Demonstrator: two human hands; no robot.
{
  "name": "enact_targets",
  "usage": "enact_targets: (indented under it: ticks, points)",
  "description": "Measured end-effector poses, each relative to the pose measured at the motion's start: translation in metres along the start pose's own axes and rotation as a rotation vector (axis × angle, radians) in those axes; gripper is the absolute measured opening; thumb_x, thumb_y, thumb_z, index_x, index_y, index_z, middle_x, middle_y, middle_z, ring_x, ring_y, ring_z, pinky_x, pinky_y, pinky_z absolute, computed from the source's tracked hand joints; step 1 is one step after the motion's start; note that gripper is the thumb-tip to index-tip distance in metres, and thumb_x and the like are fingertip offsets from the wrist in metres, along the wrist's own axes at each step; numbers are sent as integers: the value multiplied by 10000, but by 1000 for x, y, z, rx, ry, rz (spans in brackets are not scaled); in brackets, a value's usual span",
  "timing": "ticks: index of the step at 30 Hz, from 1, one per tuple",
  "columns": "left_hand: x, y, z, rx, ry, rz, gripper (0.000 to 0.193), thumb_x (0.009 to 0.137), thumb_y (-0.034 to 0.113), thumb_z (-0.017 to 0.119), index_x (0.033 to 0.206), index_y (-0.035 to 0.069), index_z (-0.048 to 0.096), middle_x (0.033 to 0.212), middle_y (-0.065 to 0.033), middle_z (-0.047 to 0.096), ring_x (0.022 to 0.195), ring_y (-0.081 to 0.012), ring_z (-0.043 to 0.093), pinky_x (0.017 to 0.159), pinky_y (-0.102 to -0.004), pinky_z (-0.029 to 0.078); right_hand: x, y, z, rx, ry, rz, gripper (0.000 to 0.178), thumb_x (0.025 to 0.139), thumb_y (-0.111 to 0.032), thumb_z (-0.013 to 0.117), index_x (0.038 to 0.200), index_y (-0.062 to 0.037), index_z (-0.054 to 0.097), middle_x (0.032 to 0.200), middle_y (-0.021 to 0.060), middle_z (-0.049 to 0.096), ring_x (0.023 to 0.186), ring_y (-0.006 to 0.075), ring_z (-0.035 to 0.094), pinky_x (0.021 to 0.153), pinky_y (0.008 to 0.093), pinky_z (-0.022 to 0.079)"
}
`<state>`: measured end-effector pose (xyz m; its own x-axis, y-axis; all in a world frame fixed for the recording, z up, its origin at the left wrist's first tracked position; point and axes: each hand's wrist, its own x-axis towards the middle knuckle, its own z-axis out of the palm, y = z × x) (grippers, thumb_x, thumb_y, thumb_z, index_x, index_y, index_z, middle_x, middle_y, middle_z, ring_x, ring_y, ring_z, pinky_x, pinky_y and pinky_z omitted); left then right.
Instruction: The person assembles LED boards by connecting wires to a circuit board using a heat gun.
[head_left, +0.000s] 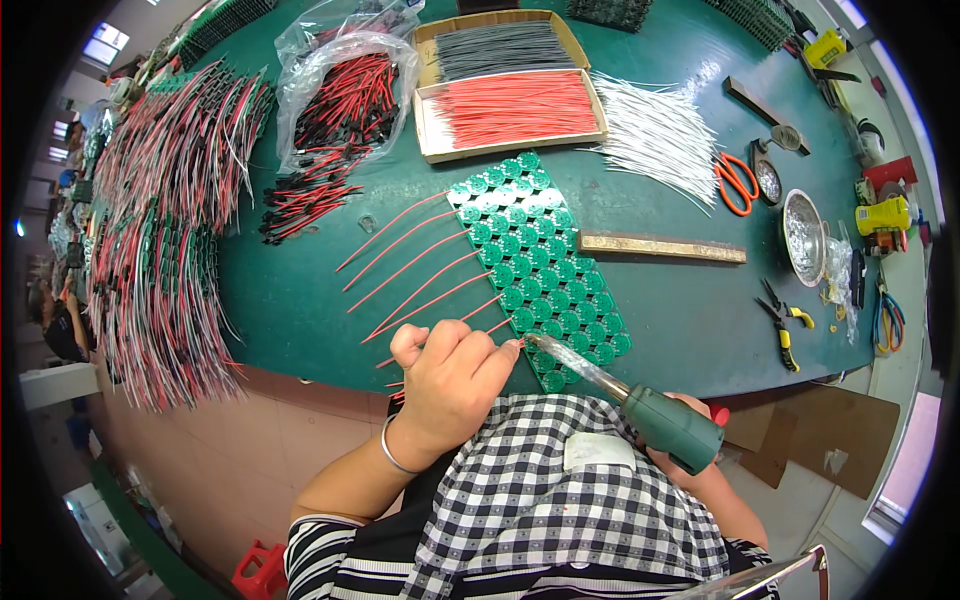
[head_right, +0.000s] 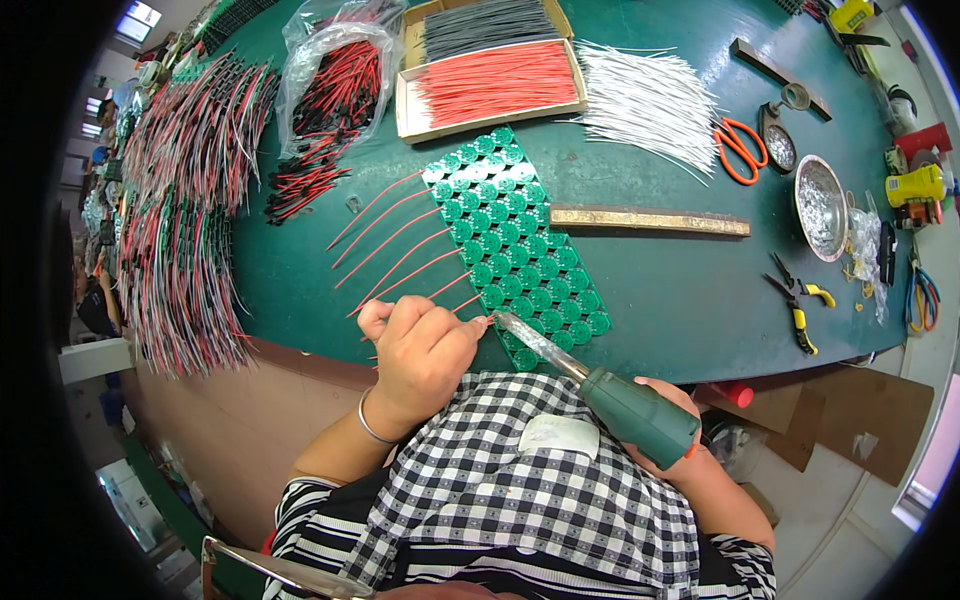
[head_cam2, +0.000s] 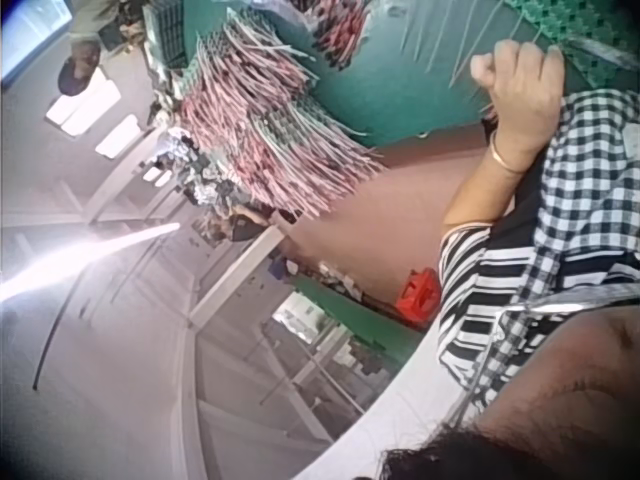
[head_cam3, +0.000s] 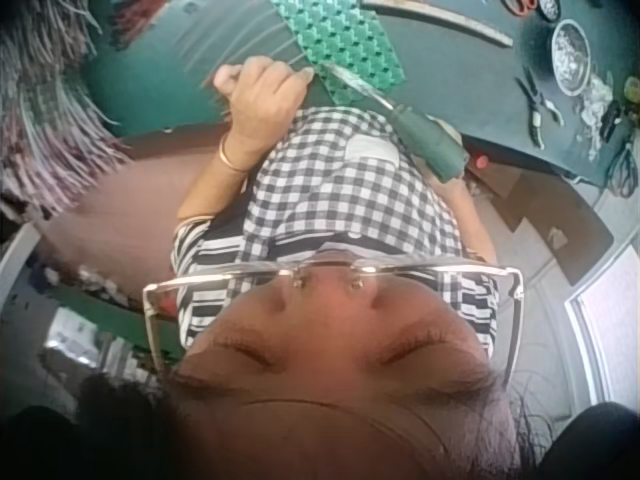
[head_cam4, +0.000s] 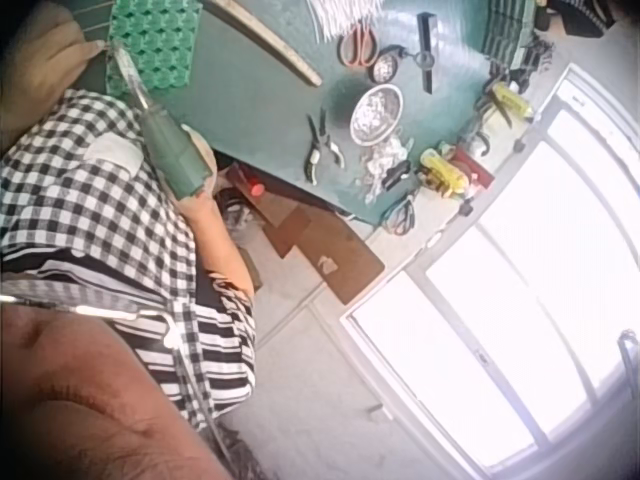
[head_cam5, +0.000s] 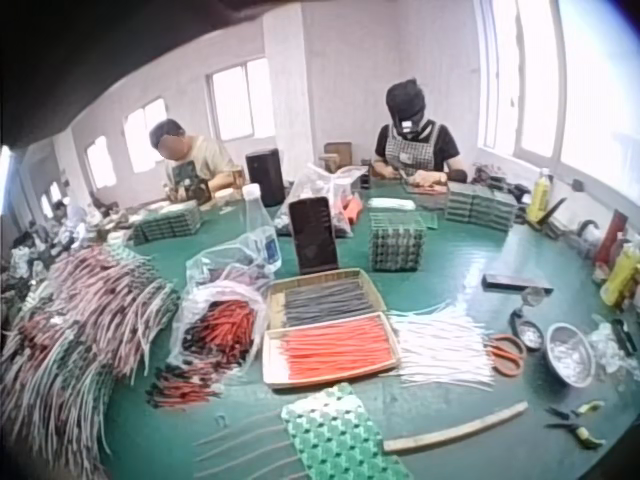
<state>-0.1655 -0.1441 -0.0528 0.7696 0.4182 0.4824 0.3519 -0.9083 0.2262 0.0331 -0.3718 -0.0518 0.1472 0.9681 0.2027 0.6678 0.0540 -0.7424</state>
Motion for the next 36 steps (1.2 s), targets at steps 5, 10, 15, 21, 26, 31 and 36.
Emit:
enact_targets:
  ticks: [5,10,15,21,26,31,36]
  points:
    - [0,-1,0,0,-11,-2,100,702,109,738,781,163,708,677,62,495,718,-132,491,775,-380,244,6,-1,-1,-122,19,-78,205,812,-101,657,1009,-48,640,955,93,674,806,267,640,838,407,482]
    - [0,-1,0,14,-23,-12,111,698,106,741,788,164,712,680,64,494,719,-131,492,775,-383,245,3,-1,-6,-148,-53,-64,161,817,-169,661,907,-36,662,931,96,694,795,258,644,820,403,496]
    - [0,-1,0,14,-15,5,116,695,106,743,790,165,715,684,62,496,720,-130,493,777,-389,244,-7,-4,-7,293,-21,370,277,862,-220,644,1073,-41,643,990,88,698,884,234,690,854,327,531]
    - [-1,-1,0,20,-15,6,121,688,113,745,790,171,717,691,68,510,740,-134,509,781,-392,246,1,-6,-14,170,-92,261,283,835,-176,647,1089,-52,637,1017,101,690,907,272,686,853,352,534]
    - [-1,3,-1,24,6,14,137,678,111,738,800,172,720,709,75,538,759,-133,522,793,-395,250,-12,-3,-12,236,-30,279,294,824,-176,655,1093,-60,643,1027,93,692,921,291,683,862,373,534]
    - [-7,11,-5,-18,-1,32,145,674,108,736,803,171,717,714,80,549,758,-131,523,806,-400,254,-21,-6,-14,36,-13,143,269,832,-192,646,1074,-78,669,1034,88,701,948,278,683,929,393,505]
    - [-8,13,-3,-11,-11,20,128,681,105,747,781,174,706,694,80,538,753,-131,521,794,-401,255,-24,-2,-11,-95,-50,43,220,844,-206,639,1013,-67,659,898,70,694,831,254,670,880,387,489]
